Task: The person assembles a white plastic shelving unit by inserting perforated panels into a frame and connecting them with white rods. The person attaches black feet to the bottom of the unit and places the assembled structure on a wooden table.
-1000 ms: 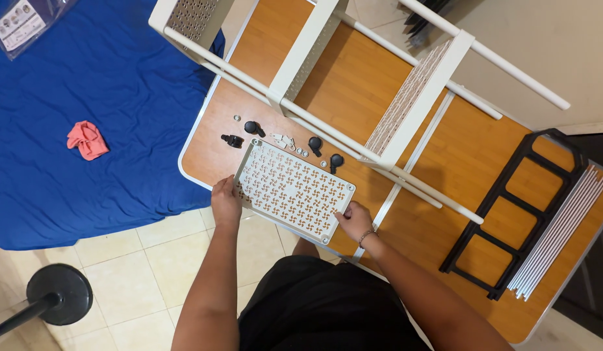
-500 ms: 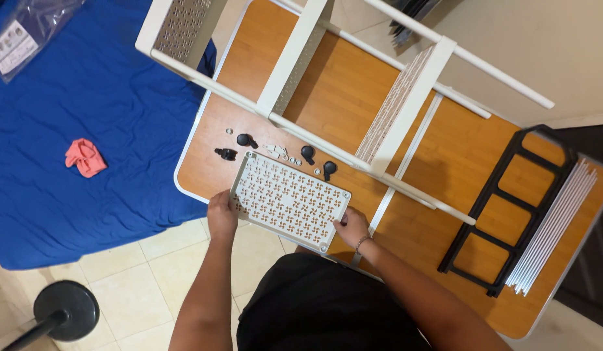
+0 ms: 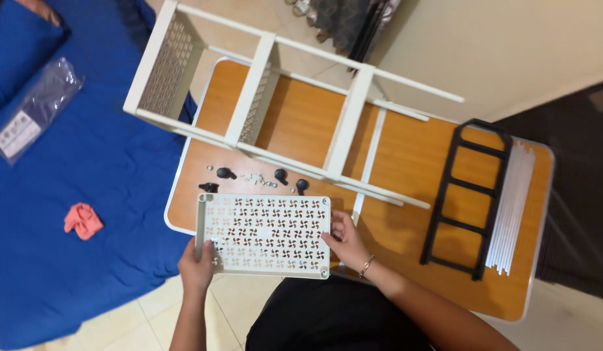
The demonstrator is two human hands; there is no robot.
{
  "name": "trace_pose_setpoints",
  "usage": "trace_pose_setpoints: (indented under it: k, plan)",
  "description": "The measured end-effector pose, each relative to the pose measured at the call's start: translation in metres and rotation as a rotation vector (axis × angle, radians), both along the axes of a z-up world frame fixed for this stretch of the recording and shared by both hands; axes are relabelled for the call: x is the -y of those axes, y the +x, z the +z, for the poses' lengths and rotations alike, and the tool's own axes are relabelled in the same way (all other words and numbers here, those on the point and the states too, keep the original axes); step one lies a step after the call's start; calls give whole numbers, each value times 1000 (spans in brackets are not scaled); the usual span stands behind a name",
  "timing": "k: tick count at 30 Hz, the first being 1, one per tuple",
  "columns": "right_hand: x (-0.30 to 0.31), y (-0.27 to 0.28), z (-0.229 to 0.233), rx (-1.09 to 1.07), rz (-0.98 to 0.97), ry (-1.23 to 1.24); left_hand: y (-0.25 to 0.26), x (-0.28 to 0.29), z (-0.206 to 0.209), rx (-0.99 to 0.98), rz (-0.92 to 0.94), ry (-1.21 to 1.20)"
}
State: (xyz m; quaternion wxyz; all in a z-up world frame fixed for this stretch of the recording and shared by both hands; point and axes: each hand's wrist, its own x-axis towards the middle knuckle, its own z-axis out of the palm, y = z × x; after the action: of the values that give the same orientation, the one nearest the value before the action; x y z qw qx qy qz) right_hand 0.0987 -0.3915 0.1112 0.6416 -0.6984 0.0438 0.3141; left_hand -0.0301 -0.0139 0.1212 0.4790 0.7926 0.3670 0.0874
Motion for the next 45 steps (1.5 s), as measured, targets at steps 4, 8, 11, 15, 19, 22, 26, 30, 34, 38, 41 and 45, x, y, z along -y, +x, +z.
trace_pose_setpoints:
  k: [4, 8, 11, 15, 19, 22, 26, 30, 34, 38, 41, 45]
  plan:
    - [30, 11, 47, 24, -68, 149, 17, 27, 58, -49, 4, -166]
    - [83, 15, 89, 15, -180, 278, 40, 74, 96, 99, -141, -408]
    - [128, 26, 123, 20, -249, 334, 64, 114, 120, 207, -213, -687]
    - [193, 12, 144, 16, -380, 399, 68, 174, 114, 274, -254, -857]
    - [233, 4, 148, 89, -470, 386, 81, 223, 96, 240, -190, -774]
    - [257, -4, 147, 115, -486, 402, 83, 251, 100, 186, -258, -644]
    - [290, -20, 151, 101, -553, 344, 92, 276, 123, 220, -352, -830]
    - [311, -38, 164, 313, -541, 247, 117, 291, 140, 246, -281, -903]
    - [322, -42, 203, 1017, -130, -214, 145, 282, 149, 287, -341, -927]
    - [311, -35, 235, 1303, 54, -585, 161, 270, 149, 270, -316, -1006]
    - [295, -40, 244, 1393, 96, -752, 170, 256, 141, 218, -369, -1026]
    - [261, -61, 247, 1261, 274, -677, 179, 243, 120, 113, -423, -1068]
